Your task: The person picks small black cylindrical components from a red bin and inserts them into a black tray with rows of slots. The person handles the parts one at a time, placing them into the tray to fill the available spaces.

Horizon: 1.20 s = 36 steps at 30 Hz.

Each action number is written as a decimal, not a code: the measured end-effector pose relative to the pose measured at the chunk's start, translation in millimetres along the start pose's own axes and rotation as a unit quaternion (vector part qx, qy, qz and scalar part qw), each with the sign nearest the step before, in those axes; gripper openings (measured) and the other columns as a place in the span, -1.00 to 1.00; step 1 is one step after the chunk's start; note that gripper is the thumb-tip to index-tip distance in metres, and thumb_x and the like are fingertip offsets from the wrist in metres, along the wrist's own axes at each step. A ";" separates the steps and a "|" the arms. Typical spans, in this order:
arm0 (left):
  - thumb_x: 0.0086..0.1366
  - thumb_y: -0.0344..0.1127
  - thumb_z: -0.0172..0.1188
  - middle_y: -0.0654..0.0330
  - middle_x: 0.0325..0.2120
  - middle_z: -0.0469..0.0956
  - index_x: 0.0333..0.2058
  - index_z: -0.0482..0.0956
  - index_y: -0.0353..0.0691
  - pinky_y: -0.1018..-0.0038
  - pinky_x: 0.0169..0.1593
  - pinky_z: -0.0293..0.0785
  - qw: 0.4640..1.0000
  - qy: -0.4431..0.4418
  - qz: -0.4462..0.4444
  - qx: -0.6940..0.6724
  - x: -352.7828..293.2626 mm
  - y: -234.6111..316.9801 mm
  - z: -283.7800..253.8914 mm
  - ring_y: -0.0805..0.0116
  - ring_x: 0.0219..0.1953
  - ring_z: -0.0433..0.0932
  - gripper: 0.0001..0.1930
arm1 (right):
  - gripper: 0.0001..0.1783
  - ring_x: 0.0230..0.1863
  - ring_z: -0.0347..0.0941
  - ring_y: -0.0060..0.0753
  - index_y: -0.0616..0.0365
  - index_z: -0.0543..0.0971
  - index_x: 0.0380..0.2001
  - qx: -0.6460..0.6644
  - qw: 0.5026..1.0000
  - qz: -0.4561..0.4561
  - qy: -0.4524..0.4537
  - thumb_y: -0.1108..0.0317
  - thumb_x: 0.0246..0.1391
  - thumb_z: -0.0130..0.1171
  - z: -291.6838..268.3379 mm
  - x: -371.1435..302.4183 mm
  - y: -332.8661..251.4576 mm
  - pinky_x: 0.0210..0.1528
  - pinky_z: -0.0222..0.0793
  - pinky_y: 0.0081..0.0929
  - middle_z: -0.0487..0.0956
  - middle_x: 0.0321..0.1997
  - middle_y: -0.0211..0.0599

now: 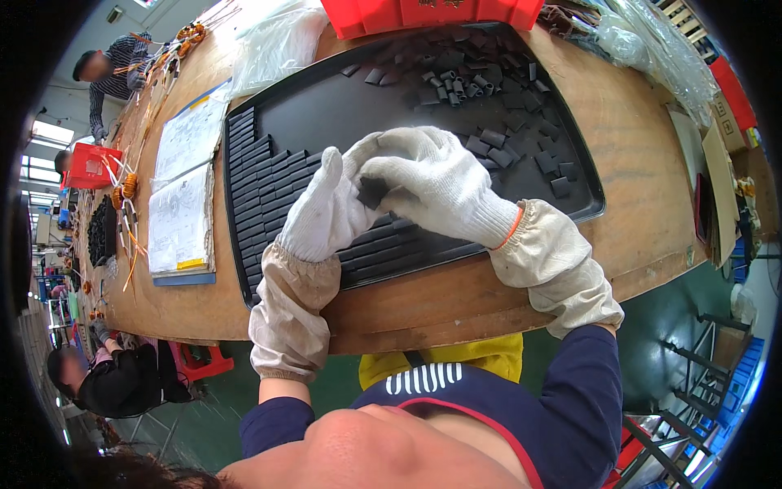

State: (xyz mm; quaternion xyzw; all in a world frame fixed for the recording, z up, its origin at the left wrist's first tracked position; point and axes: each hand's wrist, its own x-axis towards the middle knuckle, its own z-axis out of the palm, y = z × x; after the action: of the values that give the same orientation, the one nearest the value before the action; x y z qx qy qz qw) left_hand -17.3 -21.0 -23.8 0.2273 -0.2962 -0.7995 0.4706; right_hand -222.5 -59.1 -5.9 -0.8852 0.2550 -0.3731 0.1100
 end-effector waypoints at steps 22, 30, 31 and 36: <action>0.55 0.04 0.10 0.24 0.00 0.53 0.21 0.47 -0.27 0.39 0.12 0.55 0.958 0.103 0.002 0.267 -2.8 -0.9 6.3 0.50 0.00 0.50 -0.49 | -0.53 -0.01 0.59 -0.10 -0.04 0.60 -0.24 -0.004 0.997 -0.061 0.055 0.53 -0.34 0.47 2.2 -4.0 12.3 0.12 0.50 -0.14 0.65 -0.11 -0.40; 0.50 -0.14 0.22 0.24 -0.03 0.58 0.16 0.50 -0.31 0.48 0.09 0.55 0.929 0.119 0.006 0.351 -4.2 6.2 18.5 0.49 -0.02 0.54 -0.58 | -0.58 -0.09 0.59 -0.15 -0.09 0.62 -0.25 -0.038 0.996 -0.054 0.065 0.49 -0.27 0.45 -5.3 0.9 12.8 0.03 0.47 -0.19 0.60 -0.21 -0.43; 0.49 -0.16 0.23 0.24 -0.03 0.58 0.16 0.50 -0.31 0.47 0.10 0.55 0.927 0.118 0.004 0.355 -3.9 6.5 19.1 0.49 -0.01 0.54 -0.58 | -0.59 -0.09 0.59 -0.15 -0.08 0.62 -0.25 -0.037 0.996 -0.054 0.066 0.49 -0.27 0.45 -5.0 0.5 13.8 0.03 0.48 -0.19 0.61 -0.21 -0.43; 0.48 -0.19 0.24 0.24 -0.03 0.59 0.17 0.52 -0.29 0.48 0.11 0.55 0.918 0.109 -0.004 0.380 -3.3 6.3 14.6 0.50 0.01 0.54 -0.60 | -0.60 -0.07 0.60 -0.15 -0.07 0.64 -0.22 -0.029 0.997 -0.051 0.047 0.49 -0.22 0.44 -6.7 0.8 15.6 0.05 0.49 -0.20 0.62 -0.20 -0.42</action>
State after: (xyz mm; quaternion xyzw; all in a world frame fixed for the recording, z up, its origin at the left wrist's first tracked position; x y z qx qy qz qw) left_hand -21.3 -16.7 -8.7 0.4763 -0.5238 -0.5986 0.3748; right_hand -232.6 -72.7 -6.8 -0.8815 0.2256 -0.4114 0.0530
